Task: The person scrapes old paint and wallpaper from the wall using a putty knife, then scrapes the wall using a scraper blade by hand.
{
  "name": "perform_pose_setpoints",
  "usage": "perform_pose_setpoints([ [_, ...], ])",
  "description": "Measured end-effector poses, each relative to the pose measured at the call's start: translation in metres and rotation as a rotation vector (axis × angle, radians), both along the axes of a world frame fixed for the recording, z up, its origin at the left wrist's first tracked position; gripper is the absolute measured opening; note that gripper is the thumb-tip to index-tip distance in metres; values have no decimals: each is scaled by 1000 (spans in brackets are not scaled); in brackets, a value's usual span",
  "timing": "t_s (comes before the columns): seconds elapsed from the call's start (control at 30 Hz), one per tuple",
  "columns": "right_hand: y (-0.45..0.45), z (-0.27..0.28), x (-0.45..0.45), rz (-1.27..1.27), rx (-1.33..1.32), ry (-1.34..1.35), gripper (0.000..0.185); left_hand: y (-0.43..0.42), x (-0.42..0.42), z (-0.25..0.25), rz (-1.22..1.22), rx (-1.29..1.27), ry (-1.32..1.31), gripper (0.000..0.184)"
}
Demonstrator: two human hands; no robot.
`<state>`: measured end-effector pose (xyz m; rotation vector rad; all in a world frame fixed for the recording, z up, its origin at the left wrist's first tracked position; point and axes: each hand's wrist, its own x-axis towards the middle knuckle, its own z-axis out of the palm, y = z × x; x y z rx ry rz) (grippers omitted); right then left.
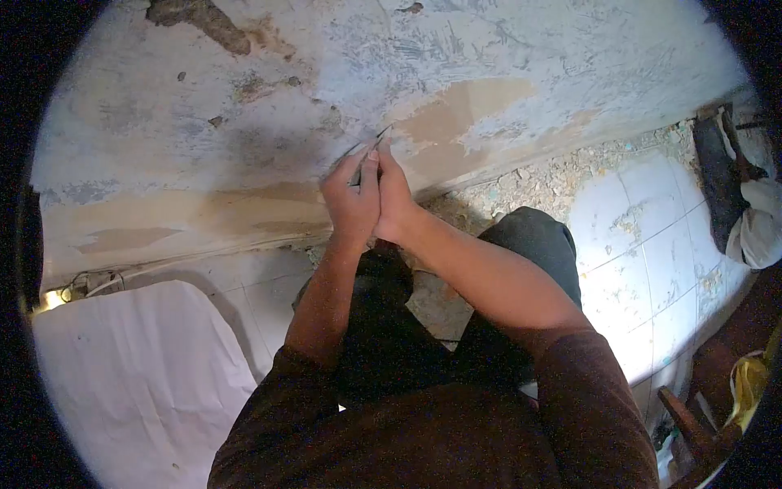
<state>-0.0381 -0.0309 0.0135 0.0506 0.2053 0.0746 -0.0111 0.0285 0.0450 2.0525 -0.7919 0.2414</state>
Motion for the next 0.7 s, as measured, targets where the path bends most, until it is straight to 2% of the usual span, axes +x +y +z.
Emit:
perform_pose_setpoints([
  [0.1,0,6,-3,-43,-42,30,50,3,-1,2,-10,-10,-13,19],
  [0.2,0,-2,-4,-9,61,5,50,-4,-2,1,13,-25,34,20],
  [0.4,-3,-5,-3,27,-39,-30,51,-1,-3,4,22,-5,33,20],
  [0.7,-2,7,-5,-8,3,38,50,-4,-3,6,45,-22,70,20],
])
